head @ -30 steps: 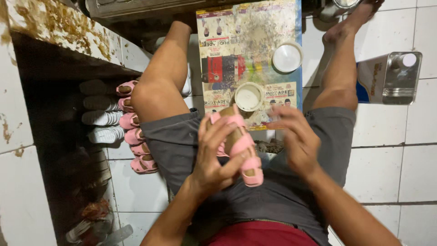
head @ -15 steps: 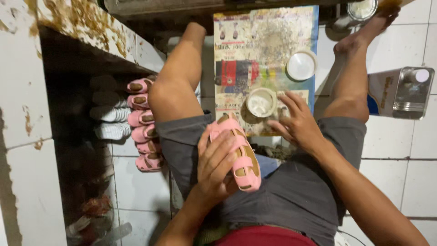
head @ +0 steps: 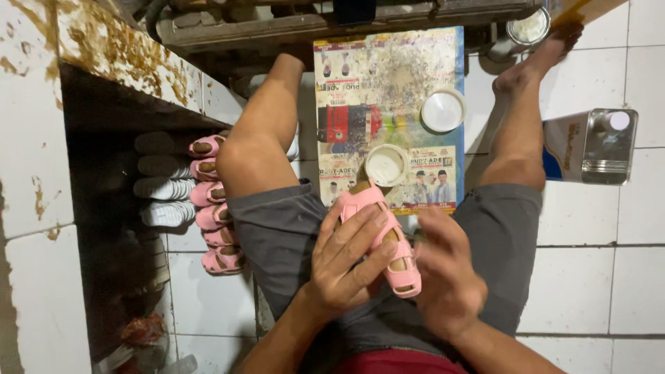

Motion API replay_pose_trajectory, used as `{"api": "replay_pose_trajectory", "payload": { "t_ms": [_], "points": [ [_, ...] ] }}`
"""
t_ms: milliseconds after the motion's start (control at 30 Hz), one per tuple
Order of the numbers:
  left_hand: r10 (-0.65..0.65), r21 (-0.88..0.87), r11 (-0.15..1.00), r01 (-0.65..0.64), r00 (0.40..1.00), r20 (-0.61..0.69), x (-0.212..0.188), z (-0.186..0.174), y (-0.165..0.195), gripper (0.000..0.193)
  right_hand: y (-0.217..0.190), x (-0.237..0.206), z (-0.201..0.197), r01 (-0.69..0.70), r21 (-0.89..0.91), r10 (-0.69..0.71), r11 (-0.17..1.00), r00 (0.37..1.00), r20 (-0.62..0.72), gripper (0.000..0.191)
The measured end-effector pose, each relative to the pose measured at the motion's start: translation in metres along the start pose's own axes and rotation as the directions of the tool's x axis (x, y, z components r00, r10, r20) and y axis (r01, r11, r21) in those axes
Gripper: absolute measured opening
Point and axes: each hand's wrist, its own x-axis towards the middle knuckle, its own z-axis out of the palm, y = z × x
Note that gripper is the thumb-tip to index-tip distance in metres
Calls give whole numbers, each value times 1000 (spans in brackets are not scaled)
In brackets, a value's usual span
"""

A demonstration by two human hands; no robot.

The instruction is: The person sits on the floor and presses and rubs the pink straps of a child's sandal against the sole, working the straps one at a time and turning the sandal over to press the underside. Finished sandals are lined up on the floor beside them.

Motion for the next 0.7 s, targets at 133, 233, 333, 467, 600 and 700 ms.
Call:
{"api": "replay_pose_trajectory", "payload": {
  "t_ms": [133,233,333,467,600,700],
  "points": [
    [-49,-68,996,49,999,6,10,-1,7,49,13,-1,-6,58,438,-96,897,993,65,59],
    [-45,-41,998,46,999,28,16,-5,11,54,22,-4,-5,219,296,-212,930,976,-54,60],
    [-46,3,999,46,992,117,21,-10,15,59,26,-4,-6,104,319,-104,942,994,-18,65],
    [-147,-103,982,159,982,117,28,-13,21,61,27,-2,-7,221,400,-242,889,970,3,58],
    [-188,-179,959,218,967,172,33,-11,25,66,29,1,-11,141,249,-143,958,990,-13,58],
    [-244,-242,924,296,944,224,33,-9,27,72,32,3,-12,154,235,-165,960,986,28,58]
  ]
}}
